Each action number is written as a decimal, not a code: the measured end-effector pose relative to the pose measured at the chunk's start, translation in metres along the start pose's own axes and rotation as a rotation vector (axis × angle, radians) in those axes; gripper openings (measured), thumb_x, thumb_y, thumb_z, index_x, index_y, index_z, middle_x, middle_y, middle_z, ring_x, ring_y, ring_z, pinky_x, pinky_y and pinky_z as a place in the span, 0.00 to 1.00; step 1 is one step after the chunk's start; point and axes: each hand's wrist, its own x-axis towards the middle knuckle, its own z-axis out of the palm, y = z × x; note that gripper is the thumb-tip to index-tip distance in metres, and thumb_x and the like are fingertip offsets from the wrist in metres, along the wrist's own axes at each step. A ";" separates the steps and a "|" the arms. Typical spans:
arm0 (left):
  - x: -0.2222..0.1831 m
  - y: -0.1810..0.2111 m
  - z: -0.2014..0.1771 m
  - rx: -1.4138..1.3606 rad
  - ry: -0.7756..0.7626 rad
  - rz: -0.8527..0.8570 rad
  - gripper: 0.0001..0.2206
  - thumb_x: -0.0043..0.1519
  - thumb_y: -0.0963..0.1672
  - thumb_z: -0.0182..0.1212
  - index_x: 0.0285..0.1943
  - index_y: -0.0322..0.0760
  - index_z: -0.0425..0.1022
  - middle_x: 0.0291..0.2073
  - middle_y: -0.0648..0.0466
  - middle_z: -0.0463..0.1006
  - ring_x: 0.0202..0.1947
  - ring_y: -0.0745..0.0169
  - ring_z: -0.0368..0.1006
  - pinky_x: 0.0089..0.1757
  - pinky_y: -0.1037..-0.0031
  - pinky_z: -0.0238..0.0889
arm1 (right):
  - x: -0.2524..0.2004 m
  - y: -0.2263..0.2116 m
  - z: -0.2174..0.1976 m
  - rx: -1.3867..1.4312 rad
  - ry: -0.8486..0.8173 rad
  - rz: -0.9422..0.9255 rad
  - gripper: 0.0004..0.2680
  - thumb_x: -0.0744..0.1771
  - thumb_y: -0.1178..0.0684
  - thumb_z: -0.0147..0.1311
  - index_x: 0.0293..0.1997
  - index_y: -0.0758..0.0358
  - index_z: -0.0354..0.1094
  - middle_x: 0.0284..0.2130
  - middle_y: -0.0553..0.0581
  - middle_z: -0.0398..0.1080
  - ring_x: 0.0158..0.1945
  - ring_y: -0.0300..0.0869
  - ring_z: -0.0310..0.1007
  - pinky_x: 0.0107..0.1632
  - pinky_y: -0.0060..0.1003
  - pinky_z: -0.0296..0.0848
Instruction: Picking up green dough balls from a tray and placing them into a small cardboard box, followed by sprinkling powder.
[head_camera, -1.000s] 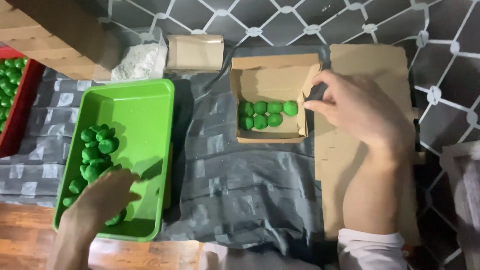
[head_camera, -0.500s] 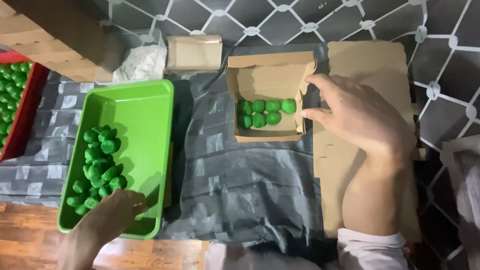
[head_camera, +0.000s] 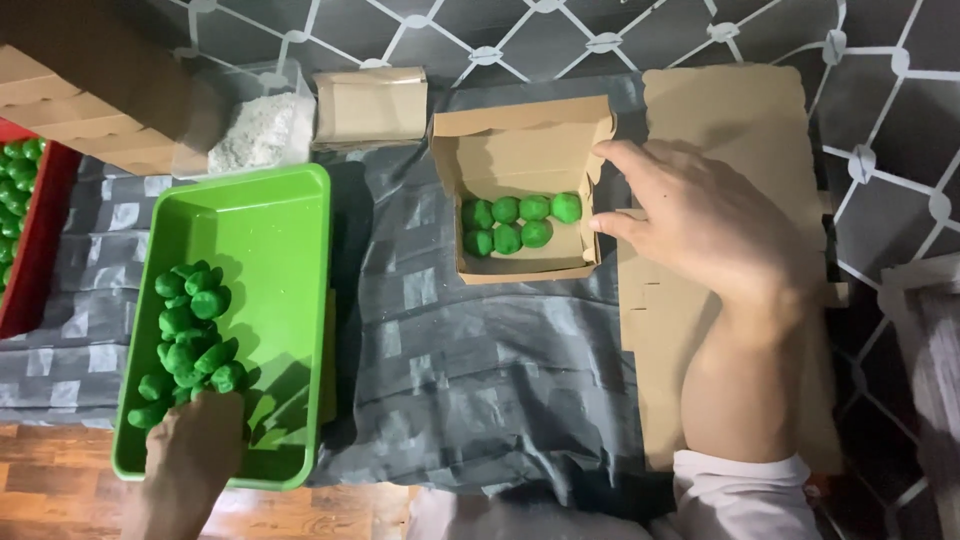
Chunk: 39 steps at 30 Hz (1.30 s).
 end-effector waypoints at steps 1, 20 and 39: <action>0.000 0.000 -0.001 0.000 0.022 0.002 0.14 0.59 0.43 0.66 0.54 0.48 0.74 0.52 0.57 0.79 0.44 0.59 0.85 0.46 0.71 0.86 | 0.001 0.001 0.001 0.000 0.001 0.001 0.24 0.65 0.42 0.62 0.65 0.61 0.61 0.45 0.64 0.73 0.47 0.57 0.73 0.45 0.54 0.70; -0.011 0.245 -0.148 -1.013 0.288 0.802 0.16 0.66 0.45 0.54 0.58 0.31 0.79 0.41 0.52 0.86 0.40 0.69 0.80 0.44 0.80 0.72 | 0.004 -0.057 -0.023 0.374 0.019 -0.558 0.12 0.66 0.60 0.60 0.56 0.63 0.70 0.48 0.54 0.74 0.38 0.39 0.77 0.44 0.32 0.78; 0.117 0.374 -0.116 0.296 0.803 0.744 0.05 0.59 0.45 0.65 0.32 0.46 0.84 0.22 0.54 0.82 0.27 0.50 0.82 0.31 0.61 0.77 | 0.034 -0.050 -0.003 -0.049 -0.293 0.073 0.11 0.64 0.54 0.65 0.51 0.52 0.79 0.37 0.54 0.78 0.39 0.44 0.78 0.48 0.39 0.76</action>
